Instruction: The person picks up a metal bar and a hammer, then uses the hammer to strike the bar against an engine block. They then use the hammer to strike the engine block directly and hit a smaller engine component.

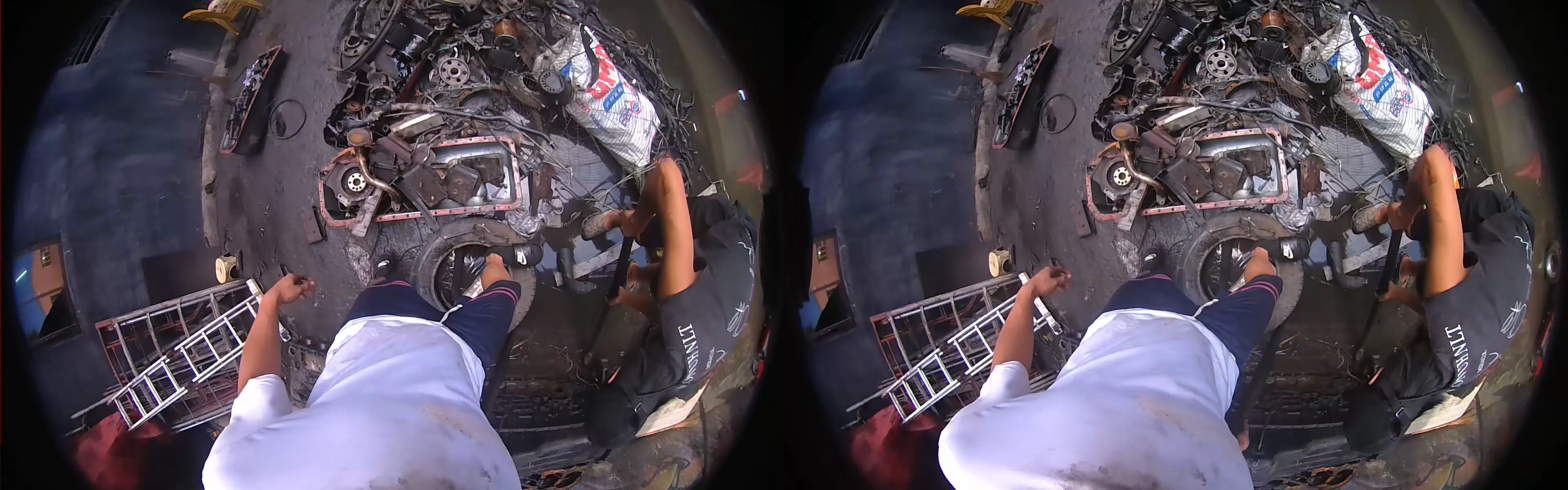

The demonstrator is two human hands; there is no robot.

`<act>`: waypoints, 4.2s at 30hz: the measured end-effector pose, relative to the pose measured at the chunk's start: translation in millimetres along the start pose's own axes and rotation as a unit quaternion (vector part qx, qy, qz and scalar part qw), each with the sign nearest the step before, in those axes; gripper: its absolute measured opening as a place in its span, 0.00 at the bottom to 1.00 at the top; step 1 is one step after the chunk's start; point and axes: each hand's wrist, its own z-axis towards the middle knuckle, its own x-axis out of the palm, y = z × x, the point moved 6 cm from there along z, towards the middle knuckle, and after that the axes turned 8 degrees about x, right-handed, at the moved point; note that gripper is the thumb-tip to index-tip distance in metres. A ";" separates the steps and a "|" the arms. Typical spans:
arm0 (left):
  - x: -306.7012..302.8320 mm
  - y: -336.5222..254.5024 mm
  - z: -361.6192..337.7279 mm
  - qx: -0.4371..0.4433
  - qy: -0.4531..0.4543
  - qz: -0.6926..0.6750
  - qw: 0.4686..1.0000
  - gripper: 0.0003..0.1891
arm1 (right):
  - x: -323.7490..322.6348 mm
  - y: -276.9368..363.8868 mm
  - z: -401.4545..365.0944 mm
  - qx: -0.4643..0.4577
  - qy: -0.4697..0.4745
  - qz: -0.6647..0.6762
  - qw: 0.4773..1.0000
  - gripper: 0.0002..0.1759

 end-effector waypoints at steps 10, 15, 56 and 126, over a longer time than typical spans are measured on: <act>-23.7 226.5 172.9 0.194 -0.048 -0.095 0.975 0.25 | 51.4 -66.1 -110.2 -0.054 -0.196 -0.160 0.966 0.21; -127.6 407.7 95.1 0.017 -0.031 -0.093 0.995 0.21 | 112.2 -141.5 -182.5 -0.059 -0.217 -0.202 0.953 0.20; -547.1 759.5 274.1 0.159 -0.188 -0.036 0.969 0.17 | 568.4 154.5 -595.6 0.117 -0.184 -0.640 0.737 0.16; 47.7 379.9 57.7 0.226 0.635 0.738 0.009 0.26 | 1185.6 -63.3 -1240.3 0.923 -0.063 0.035 0.378 0.12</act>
